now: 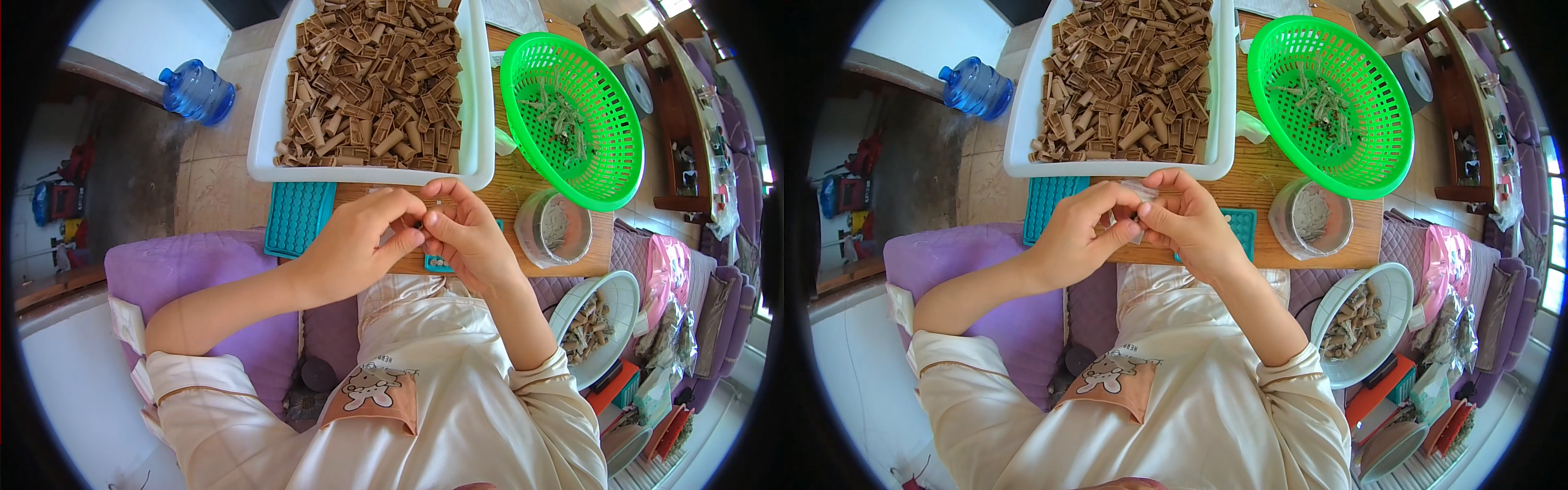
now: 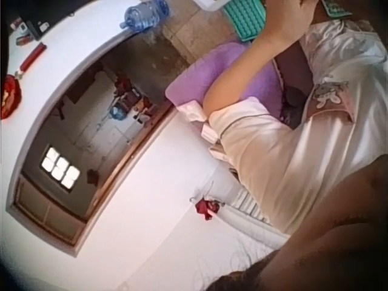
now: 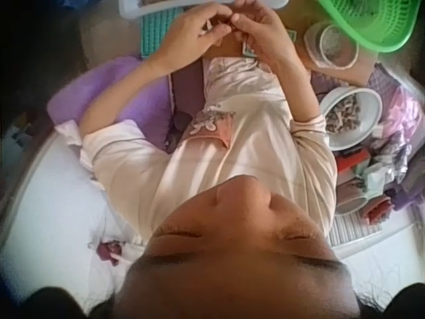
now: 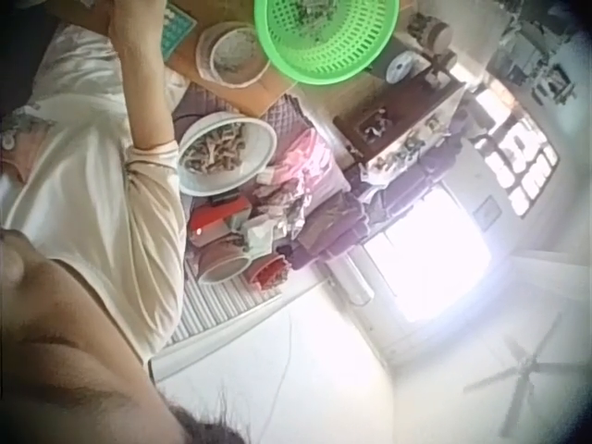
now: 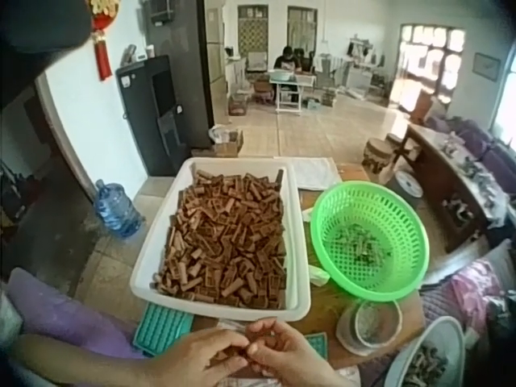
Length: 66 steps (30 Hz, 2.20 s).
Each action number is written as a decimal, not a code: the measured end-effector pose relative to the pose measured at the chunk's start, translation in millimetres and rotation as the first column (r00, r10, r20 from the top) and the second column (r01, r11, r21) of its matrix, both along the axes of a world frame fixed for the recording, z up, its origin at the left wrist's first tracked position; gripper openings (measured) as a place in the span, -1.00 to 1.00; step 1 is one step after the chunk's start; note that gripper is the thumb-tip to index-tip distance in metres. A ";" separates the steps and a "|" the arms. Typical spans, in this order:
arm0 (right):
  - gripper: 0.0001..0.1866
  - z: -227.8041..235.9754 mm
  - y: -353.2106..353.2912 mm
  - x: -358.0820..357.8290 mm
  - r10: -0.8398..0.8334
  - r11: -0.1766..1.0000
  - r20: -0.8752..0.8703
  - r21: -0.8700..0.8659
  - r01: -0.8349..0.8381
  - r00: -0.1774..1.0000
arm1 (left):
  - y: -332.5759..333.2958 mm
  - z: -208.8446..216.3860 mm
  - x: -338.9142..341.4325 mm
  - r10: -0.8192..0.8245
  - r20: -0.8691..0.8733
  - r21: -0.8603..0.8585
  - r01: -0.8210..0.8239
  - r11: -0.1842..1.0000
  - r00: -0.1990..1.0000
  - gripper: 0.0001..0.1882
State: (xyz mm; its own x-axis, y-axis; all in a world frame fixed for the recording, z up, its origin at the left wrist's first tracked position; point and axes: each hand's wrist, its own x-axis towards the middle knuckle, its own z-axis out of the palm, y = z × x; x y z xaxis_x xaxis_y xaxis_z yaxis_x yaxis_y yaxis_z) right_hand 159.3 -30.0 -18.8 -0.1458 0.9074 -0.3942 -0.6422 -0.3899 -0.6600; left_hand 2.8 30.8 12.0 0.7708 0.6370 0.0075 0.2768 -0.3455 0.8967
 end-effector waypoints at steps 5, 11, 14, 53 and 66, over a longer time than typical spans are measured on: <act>-0.76 -4.8 32.0 12.5 -0.050 0.967 0.582 0.233 -0.108 0.812 | 6.6 -13.9 2.1 0.154 0.078 -0.219 -0.133 0.967 0.985 -0.85; -0.83 -17.4 101.2 27.2 -0.166 0.924 0.926 0.266 -0.275 0.339 | 14.1 -26.3 -1.7 0.096 0.051 -0.466 -0.061 0.883 0.994 -0.84; -0.81 -47.3 129.9 9.5 -0.464 0.717 0.881 0.438 -0.543 0.098 | 14.0 -25.7 -0.3 0.129 0.039 -0.602 -0.080 0.794 0.991 -0.86; -0.82 -23.1 22.6 -44.7 -0.357 0.931 0.479 0.257 0.261 0.802 | 18.5 -24.2 2.4 0.397 0.127 -0.431 -0.310 0.847 0.909 -0.88; -0.82 -25.4 15.2 -37.3 -0.244 0.969 0.424 0.139 0.204 0.872 | 22.1 -28.9 3.9 0.363 0.219 -0.404 -0.254 0.879 0.906 -0.88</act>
State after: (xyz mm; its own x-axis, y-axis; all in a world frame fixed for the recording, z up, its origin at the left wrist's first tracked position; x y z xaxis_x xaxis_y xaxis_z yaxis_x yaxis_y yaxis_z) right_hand 122.0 -14.9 -44.1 0.2332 0.9286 -0.2887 -0.3463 -0.1981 -0.9170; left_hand 6.7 52.9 -16.9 0.5338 0.8416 -0.0821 0.0349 0.0751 0.9966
